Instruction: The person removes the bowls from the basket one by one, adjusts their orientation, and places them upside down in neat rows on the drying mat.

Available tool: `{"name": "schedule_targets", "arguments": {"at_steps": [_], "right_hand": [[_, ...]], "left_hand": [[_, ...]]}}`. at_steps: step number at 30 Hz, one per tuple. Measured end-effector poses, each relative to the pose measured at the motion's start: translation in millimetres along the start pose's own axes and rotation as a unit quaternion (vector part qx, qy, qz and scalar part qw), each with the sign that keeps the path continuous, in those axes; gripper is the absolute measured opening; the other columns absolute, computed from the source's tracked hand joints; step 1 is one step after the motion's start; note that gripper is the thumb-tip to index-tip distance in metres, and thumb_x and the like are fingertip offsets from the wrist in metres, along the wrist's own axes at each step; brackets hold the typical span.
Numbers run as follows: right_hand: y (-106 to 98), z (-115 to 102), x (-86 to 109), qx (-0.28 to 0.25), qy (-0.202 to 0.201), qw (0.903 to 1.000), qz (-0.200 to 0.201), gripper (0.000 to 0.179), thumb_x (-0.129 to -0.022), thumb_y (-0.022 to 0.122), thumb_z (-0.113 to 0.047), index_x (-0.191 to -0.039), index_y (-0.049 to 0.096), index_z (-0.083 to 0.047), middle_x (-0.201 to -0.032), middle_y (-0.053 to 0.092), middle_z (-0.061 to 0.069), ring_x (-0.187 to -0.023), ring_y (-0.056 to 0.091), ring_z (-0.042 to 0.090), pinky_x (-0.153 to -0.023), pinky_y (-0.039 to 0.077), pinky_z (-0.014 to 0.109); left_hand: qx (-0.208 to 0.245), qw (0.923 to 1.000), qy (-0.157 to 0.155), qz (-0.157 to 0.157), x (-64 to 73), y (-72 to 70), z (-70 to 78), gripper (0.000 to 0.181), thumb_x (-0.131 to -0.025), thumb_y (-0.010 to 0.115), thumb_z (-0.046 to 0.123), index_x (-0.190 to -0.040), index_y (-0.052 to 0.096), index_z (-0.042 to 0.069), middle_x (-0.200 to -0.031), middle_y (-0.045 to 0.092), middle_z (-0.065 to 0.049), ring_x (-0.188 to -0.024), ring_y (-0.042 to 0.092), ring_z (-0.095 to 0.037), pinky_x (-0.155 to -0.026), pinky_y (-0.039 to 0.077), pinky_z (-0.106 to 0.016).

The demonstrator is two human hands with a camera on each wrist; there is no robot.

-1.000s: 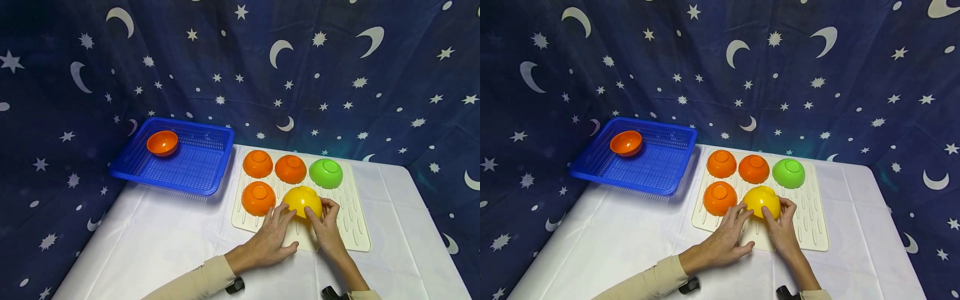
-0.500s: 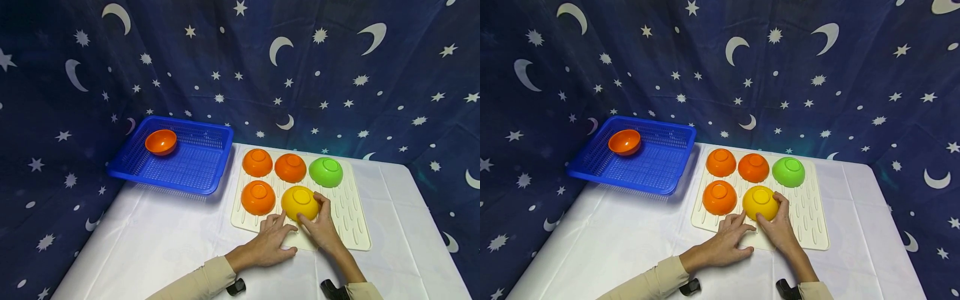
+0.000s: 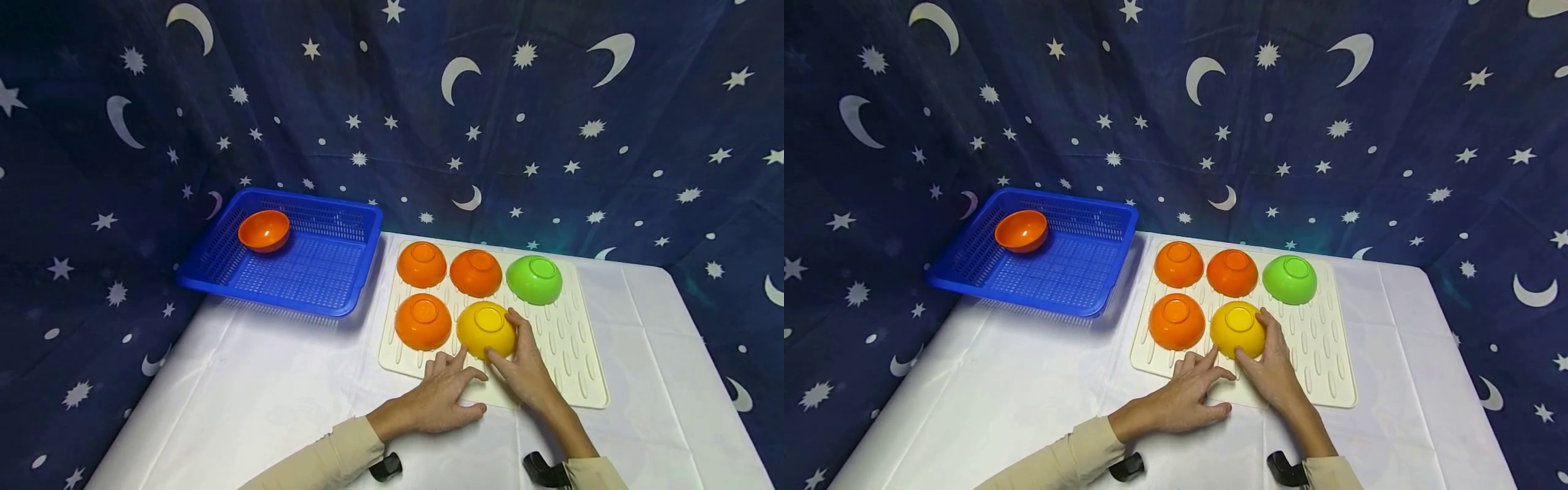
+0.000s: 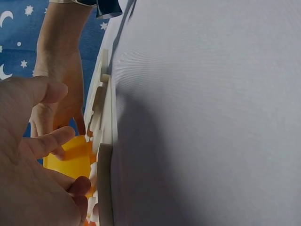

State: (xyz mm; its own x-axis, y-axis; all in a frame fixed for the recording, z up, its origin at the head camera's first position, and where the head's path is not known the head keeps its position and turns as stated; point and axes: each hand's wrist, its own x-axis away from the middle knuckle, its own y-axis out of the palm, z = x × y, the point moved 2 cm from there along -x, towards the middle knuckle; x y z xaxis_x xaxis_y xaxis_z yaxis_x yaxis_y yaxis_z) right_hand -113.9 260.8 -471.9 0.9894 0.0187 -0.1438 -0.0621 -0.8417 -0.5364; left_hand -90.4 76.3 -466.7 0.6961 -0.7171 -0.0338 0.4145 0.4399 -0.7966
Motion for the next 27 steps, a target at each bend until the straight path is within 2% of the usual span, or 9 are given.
{"name": "schedule_targets", "arguments": {"at_steps": [6,12,15,19,22,27], "right_hand": [[2,2,3.0,0.052,0.007,0.9986,0.004,0.070,-0.082,0.066,-0.025,-0.135,0.026,-0.004,-0.146,0.019,0.014,-0.131,0.018,0.034,-0.101,0.014,0.056],[1,5,7.9,0.101,0.002,0.9948,0.013,0.062,-0.090,0.053,-0.034,-0.139,0.025,-0.007,-0.146,0.021,0.014,-0.130,0.020,0.037,-0.097,0.010,0.061],[0,4,10.4,0.119,0.000,0.9927,0.019,0.060,-0.092,0.049,-0.036,-0.140,0.026,-0.010,-0.145,0.023,0.011,-0.130,0.021,0.034,-0.094,0.012,0.061],[-1,7,14.5,0.145,0.006,0.9894,0.004,0.064,-0.091,0.049,-0.041,-0.143,0.020,-0.017,-0.147,0.020,0.007,-0.130,0.019,0.032,-0.091,0.014,0.060],[-5,11,17.4,0.156,0.004,0.9875,-0.022,0.068,-0.090,0.049,-0.042,-0.145,0.014,-0.021,-0.148,0.016,0.006,-0.130,0.018,0.033,-0.092,0.014,0.061],[-13,13,20.5,0.141,0.005,0.9887,-0.050,0.071,-0.089,0.052,-0.041,-0.146,0.011,-0.025,-0.148,0.015,0.006,-0.130,0.018,0.034,-0.094,0.016,0.064]], "left_hand": [[0.000,1.0000,-0.001,-0.003,0.0,-0.1,0.1,0.044,-0.083,0.053,0.050,-0.121,0.053,0.027,-0.145,0.018,-0.019,-0.099,0.031,-0.011,-0.073,0.023,-0.025],[-0.016,0.9998,0.005,-0.005,1.1,-1.9,0.1,0.044,-0.084,0.052,0.050,-0.121,0.053,0.027,-0.146,0.016,-0.019,-0.104,0.031,-0.012,-0.075,0.024,-0.026],[-0.023,0.9997,0.008,-0.003,2.2,-2.4,-0.6,0.043,-0.084,0.053,0.048,-0.121,0.053,0.026,-0.146,0.015,-0.018,-0.106,0.031,-0.013,-0.076,0.024,-0.026],[-0.026,0.9996,0.014,-0.002,3.7,-3.7,-2.0,0.042,-0.084,0.053,0.047,-0.120,0.054,0.026,-0.147,0.017,-0.013,-0.111,0.029,-0.013,-0.079,0.025,-0.028],[-0.024,0.9994,0.023,-0.001,5.6,-6.3,-2.6,0.040,-0.084,0.052,0.047,-0.119,0.054,0.027,-0.146,0.020,-0.008,-0.115,0.027,-0.014,-0.083,0.026,-0.030],[-0.036,0.9982,0.047,0.001,9.5,-13.4,-2.1,0.032,-0.089,0.049,0.040,-0.118,0.054,0.028,-0.142,0.028,-0.003,-0.116,0.027,-0.013,-0.090,0.027,-0.031]]}}
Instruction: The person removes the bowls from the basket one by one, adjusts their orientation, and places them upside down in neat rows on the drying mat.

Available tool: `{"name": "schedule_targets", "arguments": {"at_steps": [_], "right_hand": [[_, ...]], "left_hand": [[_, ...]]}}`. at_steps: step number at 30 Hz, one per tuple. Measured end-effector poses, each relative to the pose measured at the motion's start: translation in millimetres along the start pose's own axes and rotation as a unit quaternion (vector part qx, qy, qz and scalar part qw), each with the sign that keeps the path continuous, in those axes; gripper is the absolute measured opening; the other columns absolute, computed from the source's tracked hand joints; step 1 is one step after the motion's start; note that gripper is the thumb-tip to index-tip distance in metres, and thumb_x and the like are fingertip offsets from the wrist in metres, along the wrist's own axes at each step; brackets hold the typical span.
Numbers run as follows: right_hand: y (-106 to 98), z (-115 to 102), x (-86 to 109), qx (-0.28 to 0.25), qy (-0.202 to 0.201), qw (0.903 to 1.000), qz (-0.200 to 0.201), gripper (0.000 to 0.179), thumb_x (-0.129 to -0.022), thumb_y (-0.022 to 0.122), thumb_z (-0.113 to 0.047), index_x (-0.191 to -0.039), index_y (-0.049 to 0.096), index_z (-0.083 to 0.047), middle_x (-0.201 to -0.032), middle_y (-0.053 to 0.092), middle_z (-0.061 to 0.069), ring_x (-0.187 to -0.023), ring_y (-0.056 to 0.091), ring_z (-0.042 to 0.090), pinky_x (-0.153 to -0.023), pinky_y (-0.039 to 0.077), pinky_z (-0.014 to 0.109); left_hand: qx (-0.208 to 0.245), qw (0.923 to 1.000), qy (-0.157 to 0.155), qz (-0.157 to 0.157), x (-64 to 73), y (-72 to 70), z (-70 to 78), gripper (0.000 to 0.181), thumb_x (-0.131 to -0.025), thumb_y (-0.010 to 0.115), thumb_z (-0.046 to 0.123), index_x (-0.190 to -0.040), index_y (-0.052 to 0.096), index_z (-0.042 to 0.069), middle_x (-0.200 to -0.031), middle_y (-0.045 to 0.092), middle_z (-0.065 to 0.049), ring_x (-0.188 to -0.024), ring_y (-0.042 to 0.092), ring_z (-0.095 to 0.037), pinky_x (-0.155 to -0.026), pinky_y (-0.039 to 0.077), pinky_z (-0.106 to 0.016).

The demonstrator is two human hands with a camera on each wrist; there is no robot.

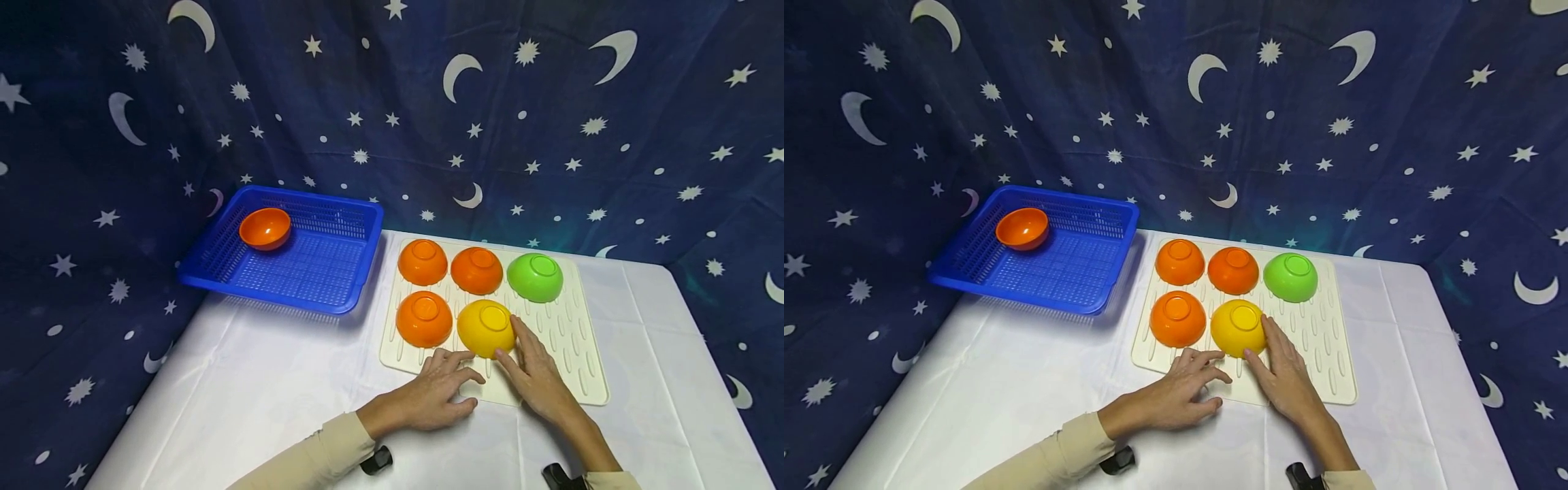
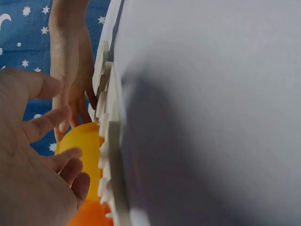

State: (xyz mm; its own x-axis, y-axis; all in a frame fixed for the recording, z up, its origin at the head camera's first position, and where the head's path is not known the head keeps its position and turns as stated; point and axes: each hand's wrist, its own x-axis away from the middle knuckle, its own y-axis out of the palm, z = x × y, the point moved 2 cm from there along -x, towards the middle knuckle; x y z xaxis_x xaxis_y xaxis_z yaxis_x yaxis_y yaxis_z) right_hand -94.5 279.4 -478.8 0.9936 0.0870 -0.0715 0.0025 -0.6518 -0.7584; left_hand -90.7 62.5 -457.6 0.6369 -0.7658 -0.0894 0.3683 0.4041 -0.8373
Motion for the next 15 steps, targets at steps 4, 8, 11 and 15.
{"name": "schedule_targets", "arguments": {"at_steps": [4,8,11,15], "right_hand": [[-2,0,3.2,-0.013,0.006,0.9999,-0.009,0.074,-0.089,0.052,-0.042,-0.146,0.010,-0.023,-0.147,0.016,0.008,-0.131,0.018,0.033,-0.094,0.019,0.063],[-4,1,7.4,-0.010,0.001,0.9999,0.000,0.072,-0.089,0.053,-0.040,-0.146,0.013,-0.019,-0.145,0.020,0.011,-0.130,0.019,0.033,-0.096,0.020,0.060],[-10,3,10.9,-0.004,-0.013,0.9998,0.016,0.068,-0.089,0.054,-0.037,-0.145,0.018,-0.018,-0.144,0.024,0.009,-0.130,0.020,0.031,-0.098,0.019,0.056],[-19,9,14.7,0.010,-0.023,0.9993,0.027,0.066,-0.089,0.054,-0.036,-0.144,0.021,-0.018,-0.145,0.024,0.007,-0.131,0.019,0.028,-0.102,0.016,0.051]], "left_hand": [[-0.021,0.9992,0.032,0.008,2.5,-8.7,0.9,0.028,-0.090,0.047,0.035,-0.116,0.055,0.028,-0.138,0.032,0.001,-0.116,0.027,-0.011,-0.094,0.028,-0.030],[-0.064,0.9950,0.075,0.015,8.1,-19.4,-0.3,0.028,-0.088,0.051,0.035,-0.113,0.057,0.025,-0.135,0.035,0.002,-0.118,0.028,-0.013,-0.095,0.028,-0.031],[-0.093,0.9898,0.106,0.021,14.3,-27.2,-3.9,0.027,-0.086,0.053,0.034,-0.111,0.057,0.023,-0.133,0.038,0.000,-0.116,0.030,-0.014,-0.093,0.029,-0.029],[-0.111,0.9847,0.130,0.036,23.9,-37.8,-10.9,0.030,-0.086,0.054,0.033,-0.113,0.055,0.022,-0.131,0.040,0.000,-0.113,0.033,-0.014,-0.093,0.028,-0.028]]}}
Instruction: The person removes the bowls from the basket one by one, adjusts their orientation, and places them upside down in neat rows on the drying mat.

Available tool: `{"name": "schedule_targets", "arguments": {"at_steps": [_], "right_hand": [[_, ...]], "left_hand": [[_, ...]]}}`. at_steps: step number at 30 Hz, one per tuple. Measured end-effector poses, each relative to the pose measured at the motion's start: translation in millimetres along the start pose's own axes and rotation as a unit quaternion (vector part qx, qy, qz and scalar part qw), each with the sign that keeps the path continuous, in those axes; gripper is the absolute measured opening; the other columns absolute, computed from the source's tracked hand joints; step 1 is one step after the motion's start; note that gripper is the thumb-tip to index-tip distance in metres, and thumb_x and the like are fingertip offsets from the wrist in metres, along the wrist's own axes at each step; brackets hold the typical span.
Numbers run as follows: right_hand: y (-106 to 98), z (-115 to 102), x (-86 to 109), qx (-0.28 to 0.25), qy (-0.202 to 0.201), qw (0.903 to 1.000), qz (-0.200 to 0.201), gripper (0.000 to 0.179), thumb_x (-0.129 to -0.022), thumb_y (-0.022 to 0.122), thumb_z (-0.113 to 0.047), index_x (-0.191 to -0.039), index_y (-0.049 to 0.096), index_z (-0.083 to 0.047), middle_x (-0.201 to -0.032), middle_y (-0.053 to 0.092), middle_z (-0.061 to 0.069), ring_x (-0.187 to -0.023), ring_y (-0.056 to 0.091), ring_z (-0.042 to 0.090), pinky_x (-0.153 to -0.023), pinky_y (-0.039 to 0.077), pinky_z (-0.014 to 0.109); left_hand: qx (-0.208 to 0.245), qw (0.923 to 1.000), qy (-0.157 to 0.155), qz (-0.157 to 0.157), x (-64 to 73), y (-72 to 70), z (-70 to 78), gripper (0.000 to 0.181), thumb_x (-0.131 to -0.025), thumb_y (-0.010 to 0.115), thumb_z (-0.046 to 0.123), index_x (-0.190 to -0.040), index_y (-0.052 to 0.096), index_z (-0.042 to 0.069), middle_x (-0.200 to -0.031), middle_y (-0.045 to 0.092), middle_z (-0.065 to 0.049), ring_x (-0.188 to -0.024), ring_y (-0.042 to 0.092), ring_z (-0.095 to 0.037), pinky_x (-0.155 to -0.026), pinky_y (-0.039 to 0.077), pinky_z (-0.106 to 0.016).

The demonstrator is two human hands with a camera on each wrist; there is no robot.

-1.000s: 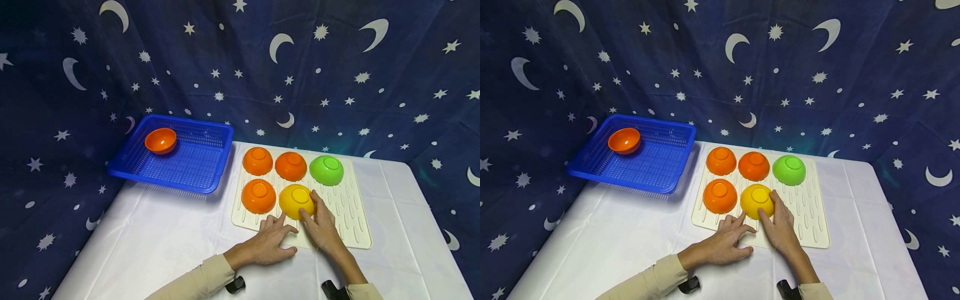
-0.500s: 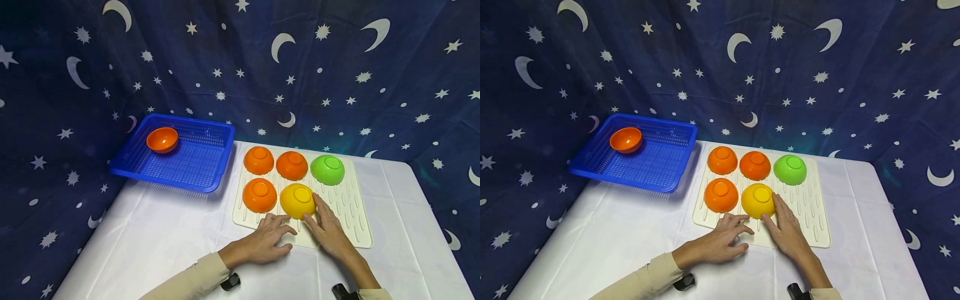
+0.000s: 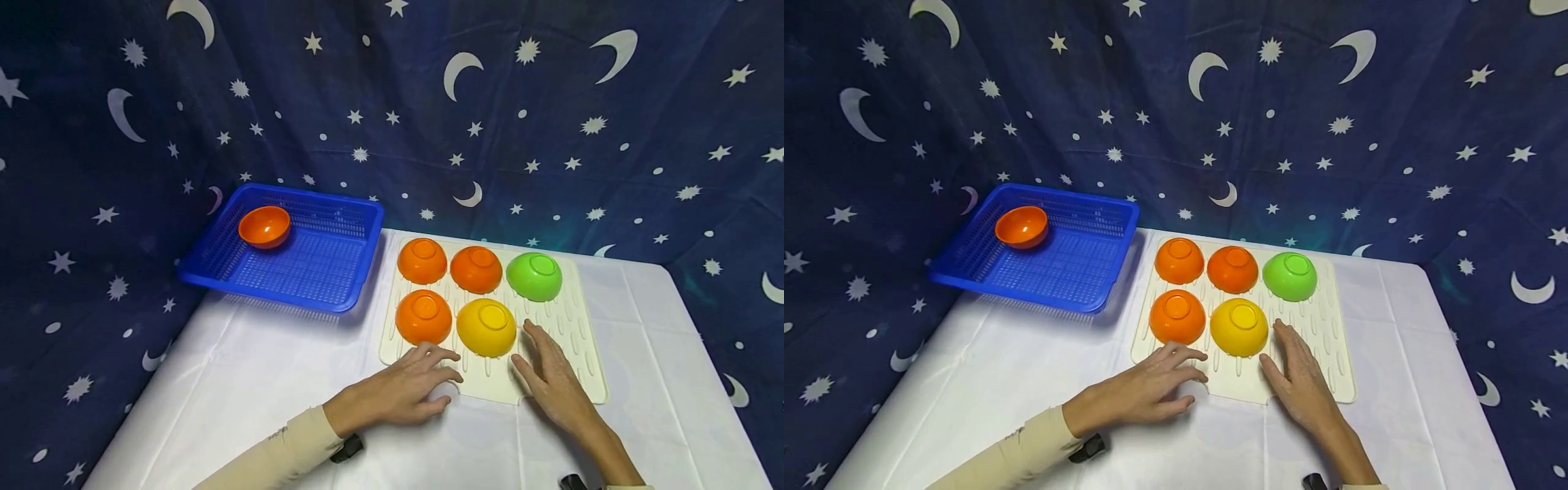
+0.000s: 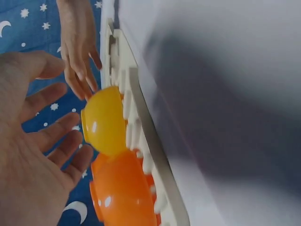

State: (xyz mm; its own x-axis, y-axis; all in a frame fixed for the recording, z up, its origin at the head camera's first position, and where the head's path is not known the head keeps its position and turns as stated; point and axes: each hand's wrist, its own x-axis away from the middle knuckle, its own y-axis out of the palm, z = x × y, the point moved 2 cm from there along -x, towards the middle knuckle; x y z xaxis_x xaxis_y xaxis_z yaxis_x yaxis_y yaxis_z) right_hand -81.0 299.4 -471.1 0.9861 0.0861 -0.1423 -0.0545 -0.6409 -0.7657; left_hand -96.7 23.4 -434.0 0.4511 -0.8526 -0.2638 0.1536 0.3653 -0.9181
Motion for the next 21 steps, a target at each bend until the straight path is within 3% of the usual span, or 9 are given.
{"name": "schedule_targets", "arguments": {"at_steps": [9,17,21], "right_hand": [[-12,11,4.5,0.055,-0.017,0.9983,0.006,0.065,-0.089,0.055,-0.034,-0.142,0.026,-0.010,-0.144,0.026,0.012,-0.131,0.019,0.033,-0.104,0.012,0.047],[-33,34,9.4,0.147,-0.010,0.9890,0.015,0.067,-0.088,0.055,-0.035,-0.140,0.028,-0.003,-0.143,0.026,0.018,-0.132,0.013,0.035,-0.103,0.007,0.052],[-42,50,16.1,0.151,0.010,0.9883,0.014,0.068,-0.089,0.053,-0.034,-0.139,0.025,0.002,-0.145,0.020,0.020,-0.133,0.006,0.037,-0.102,0.001,0.054]], "left_hand": [[-0.026,0.9988,0.019,0.038,19.2,-30.2,-13.0,0.058,-0.080,0.053,0.049,-0.125,0.045,0.015,-0.123,0.044,0.003,-0.111,0.038,-0.015,-0.096,0.029,-0.029],[-0.041,0.9983,0.024,0.034,26.3,-57.3,-27.2,0.057,-0.081,0.053,0.045,-0.127,0.044,0.015,-0.124,0.043,0.000,-0.117,0.034,-0.016,-0.099,0.027,-0.031],[-0.048,0.9982,0.015,0.033,30.1,-69.6,-38.4,0.053,-0.082,0.054,0.043,-0.125,0.046,0.014,-0.127,0.042,-0.003,-0.123,0.031,-0.020,-0.102,0.023,-0.034]]}}
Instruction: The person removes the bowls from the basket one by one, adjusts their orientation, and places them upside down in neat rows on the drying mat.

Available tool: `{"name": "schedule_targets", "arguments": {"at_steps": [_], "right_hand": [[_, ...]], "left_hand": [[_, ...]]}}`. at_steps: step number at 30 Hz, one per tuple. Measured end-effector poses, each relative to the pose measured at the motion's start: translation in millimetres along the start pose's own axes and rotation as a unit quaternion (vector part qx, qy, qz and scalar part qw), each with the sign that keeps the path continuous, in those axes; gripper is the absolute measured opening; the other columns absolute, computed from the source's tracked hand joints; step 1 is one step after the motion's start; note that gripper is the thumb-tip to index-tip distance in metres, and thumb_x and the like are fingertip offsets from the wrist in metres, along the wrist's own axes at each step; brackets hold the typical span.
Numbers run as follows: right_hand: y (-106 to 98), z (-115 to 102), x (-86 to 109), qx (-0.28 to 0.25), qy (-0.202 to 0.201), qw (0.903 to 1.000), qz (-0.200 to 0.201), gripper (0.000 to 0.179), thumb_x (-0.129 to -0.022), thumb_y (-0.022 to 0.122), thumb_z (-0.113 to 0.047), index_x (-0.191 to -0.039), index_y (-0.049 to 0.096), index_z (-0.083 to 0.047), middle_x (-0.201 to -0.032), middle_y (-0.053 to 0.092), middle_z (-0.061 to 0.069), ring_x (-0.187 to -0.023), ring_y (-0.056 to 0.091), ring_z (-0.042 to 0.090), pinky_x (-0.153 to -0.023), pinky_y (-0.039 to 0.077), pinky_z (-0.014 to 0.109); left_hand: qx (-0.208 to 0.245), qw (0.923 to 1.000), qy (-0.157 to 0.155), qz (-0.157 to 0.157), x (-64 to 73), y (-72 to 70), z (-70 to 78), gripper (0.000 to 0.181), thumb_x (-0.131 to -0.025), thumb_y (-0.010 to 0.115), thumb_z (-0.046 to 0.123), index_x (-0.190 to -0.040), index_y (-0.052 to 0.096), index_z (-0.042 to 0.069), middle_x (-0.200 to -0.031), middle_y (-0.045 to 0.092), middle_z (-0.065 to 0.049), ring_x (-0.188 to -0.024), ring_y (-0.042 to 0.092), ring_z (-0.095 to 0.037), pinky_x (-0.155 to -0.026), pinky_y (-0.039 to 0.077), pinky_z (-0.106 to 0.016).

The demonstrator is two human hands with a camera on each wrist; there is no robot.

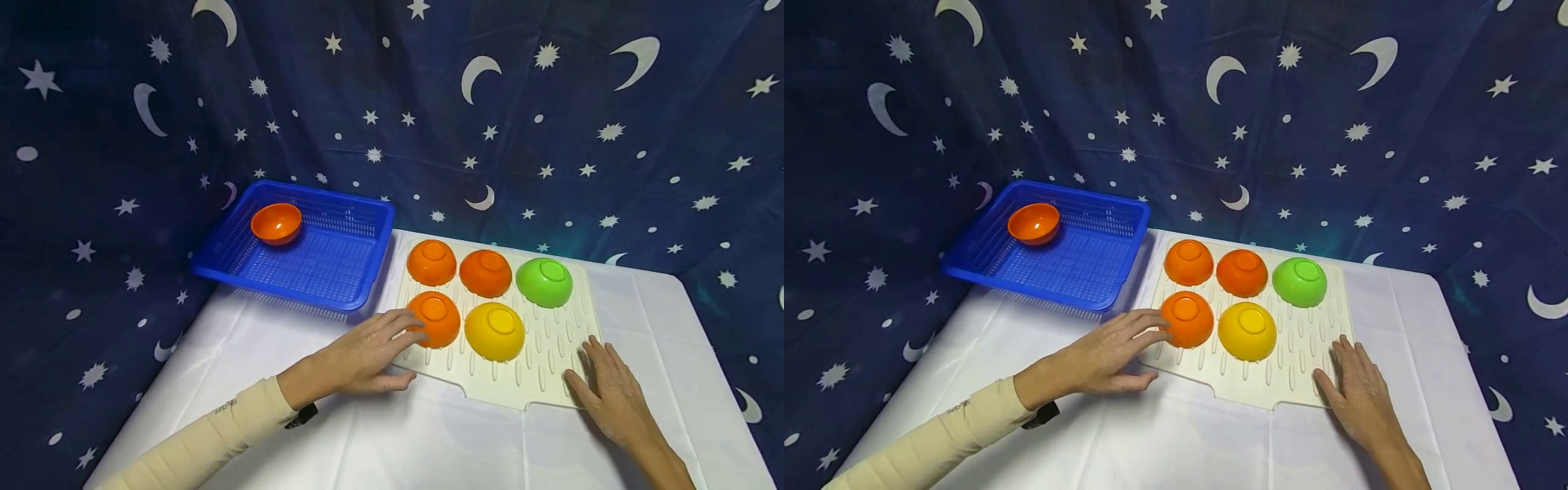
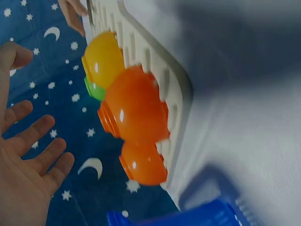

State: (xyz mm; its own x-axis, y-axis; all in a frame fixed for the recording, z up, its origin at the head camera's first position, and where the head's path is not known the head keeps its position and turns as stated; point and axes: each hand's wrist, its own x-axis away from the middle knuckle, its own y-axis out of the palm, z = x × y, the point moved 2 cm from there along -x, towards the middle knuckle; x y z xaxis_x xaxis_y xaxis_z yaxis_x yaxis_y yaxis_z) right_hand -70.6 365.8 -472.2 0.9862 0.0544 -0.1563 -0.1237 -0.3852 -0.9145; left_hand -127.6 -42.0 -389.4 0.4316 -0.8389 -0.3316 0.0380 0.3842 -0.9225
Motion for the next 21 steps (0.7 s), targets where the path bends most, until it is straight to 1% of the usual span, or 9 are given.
{"name": "schedule_targets", "arguments": {"at_steps": [2,4,8,11,13,15,18,21], "right_hand": [[-2,6,3.0,-0.002,0.005,1.0000,-0.004,0.066,-0.091,0.051,-0.033,-0.140,0.024,0.003,-0.146,0.016,0.021,-0.133,0.004,0.038,-0.101,0.000,0.057],[-3,11,4.7,-0.006,0.003,1.0000,-0.006,0.063,-0.092,0.049,-0.030,-0.139,0.024,0.003,-0.145,0.016,0.021,-0.132,0.003,0.039,-0.099,0.000,0.060],[-3,16,9.0,-0.003,0.004,0.9997,-0.024,0.054,-0.096,0.040,-0.023,-0.140,0.022,0.003,-0.146,0.013,0.021,-0.132,0.001,0.039,-0.098,-0.002,0.062],[-3,21,11.4,0.010,-0.017,0.9993,-0.032,0.051,-0.096,0.036,-0.014,-0.140,0.020,0.006,-0.145,0.011,0.024,-0.133,0.001,0.038,-0.103,-0.003,0.052],[-4,23,12.0,0.010,-0.033,0.9987,-0.037,0.050,-0.095,0.034,-0.008,-0.139,0.019,0.009,-0.145,0.009,0.027,-0.132,0.001,0.039,-0.105,-0.003,0.046],[-3,25,11.7,0.010,-0.042,0.9981,-0.043,0.051,-0.094,0.034,-0.006,-0.138,0.017,0.011,-0.143,0.008,0.030,-0.132,0.001,0.039,-0.106,-0.004,0.040],[-3,26,10.7,0.007,-0.029,0.9980,-0.056,0.053,-0.094,0.034,-0.007,-0.139,0.011,0.012,-0.143,0.005,0.031,-0.132,0.000,0.040,-0.105,-0.004,0.042],[-3,28,10.2,0.014,-0.016,0.9979,-0.061,0.056,-0.094,0.034,-0.009,-0.138,0.008,0.012,-0.141,0.008,0.034,-0.131,0.001,0.042,-0.105,-0.004,0.043]], "left_hand": [[-0.005,1.0000,-0.008,-0.001,1.9,-5.5,-5.9,0.053,-0.082,0.054,0.043,-0.125,0.047,0.013,-0.128,0.041,-0.004,-0.124,0.030,-0.021,-0.102,0.023,-0.037],[-0.009,0.9998,-0.018,-0.002,4.1,-10.4,-11.5,0.053,-0.082,0.054,0.043,-0.125,0.047,0.012,-0.129,0.041,-0.004,-0.125,0.030,-0.021,-0.101,0.025,-0.039],[-0.010,0.9996,-0.026,0.002,7.8,-20.9,-22.0,0.052,-0.082,0.056,0.042,-0.124,0.048,0.013,-0.129,0.041,-0.004,-0.125,0.030,-0.020,-0.098,0.030,-0.040],[-0.012,0.9995,-0.028,0.008,8.5,-29.6,-31.1,0.050,-0.082,0.057,0.041,-0.122,0.050,0.013,-0.127,0.043,-0.003,-0.121,0.034,-0.019,-0.094,0.034,-0.038],[-0.016,0.9994,-0.029,0.012,8.5,-35.6,-37.3,0.047,-0.082,0.056,0.040,-0.120,0.051,0.013,-0.125,0.044,-0.003,-0.118,0.036,-0.018,-0.092,0.035,-0.037],[-0.019,0.9993,-0.031,0.012,8.9,-41.6,-43.5,0.045,-0.082,0.056,0.040,-0.119,0.052,0.013,-0.123,0.046,-0.002,-0.114,0.039,-0.017,-0.091,0.036,-0.035],[-0.020,0.9992,-0.031,0.012,10.0,-49.9,-51.0,0.043,-0.082,0.057,0.038,-0.118,0.053,0.013,-0.121,0.047,-0.002,-0.111,0.041,-0.017,-0.089,0.037,-0.035],[-0.024,0.9992,-0.030,0.012,11.7,-56.8,-57.6,0.042,-0.082,0.058,0.036,-0.115,0.054,0.012,-0.119,0.049,-0.003,-0.109,0.043,-0.019,-0.085,0.039,-0.036]]}}
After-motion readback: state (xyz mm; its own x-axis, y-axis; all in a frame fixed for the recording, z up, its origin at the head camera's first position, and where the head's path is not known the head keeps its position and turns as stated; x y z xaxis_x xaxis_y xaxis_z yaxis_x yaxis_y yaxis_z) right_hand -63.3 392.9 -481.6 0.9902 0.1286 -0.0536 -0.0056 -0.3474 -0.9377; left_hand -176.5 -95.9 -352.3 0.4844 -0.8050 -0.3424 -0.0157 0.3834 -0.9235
